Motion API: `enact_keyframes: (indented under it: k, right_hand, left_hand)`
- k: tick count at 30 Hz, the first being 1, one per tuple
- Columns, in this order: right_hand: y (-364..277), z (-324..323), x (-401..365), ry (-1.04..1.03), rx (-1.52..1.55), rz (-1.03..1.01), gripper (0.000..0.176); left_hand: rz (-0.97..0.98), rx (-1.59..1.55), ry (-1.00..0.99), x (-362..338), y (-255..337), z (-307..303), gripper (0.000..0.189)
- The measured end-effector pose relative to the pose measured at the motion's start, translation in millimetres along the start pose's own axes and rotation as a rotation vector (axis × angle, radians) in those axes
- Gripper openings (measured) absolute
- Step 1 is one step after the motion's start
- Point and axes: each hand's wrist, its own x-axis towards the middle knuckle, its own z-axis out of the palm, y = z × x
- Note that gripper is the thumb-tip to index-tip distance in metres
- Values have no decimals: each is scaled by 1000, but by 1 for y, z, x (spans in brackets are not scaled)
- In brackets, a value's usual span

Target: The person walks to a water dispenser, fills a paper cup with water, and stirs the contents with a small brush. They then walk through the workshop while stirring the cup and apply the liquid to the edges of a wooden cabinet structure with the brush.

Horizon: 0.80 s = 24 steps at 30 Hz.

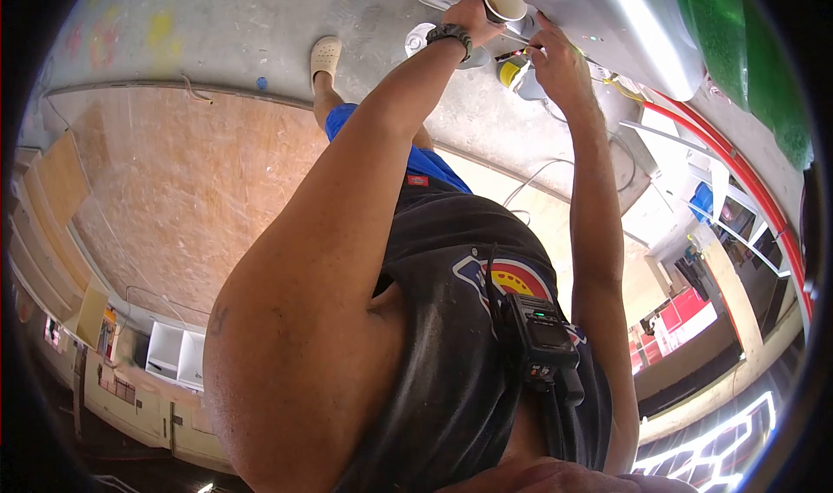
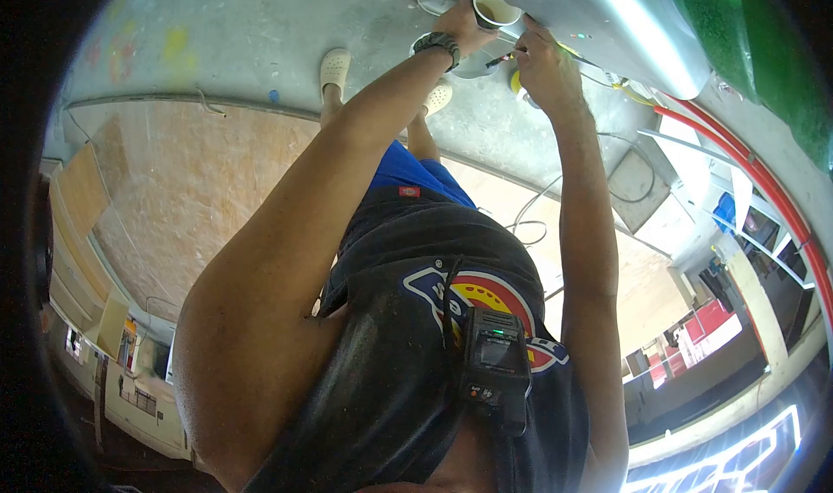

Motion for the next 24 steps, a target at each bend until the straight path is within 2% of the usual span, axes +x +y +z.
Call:
enact_keyframes:
  k: [17,24]
  right_hand:
    - [3,3,0,28,28,-34,10]
    - [1,2,0,32,28,-25,9]
  left_hand:
    - [-48,-26,-51,-7,4,-11,88]
    - [8,-57,-1,-4,0,-6,86]
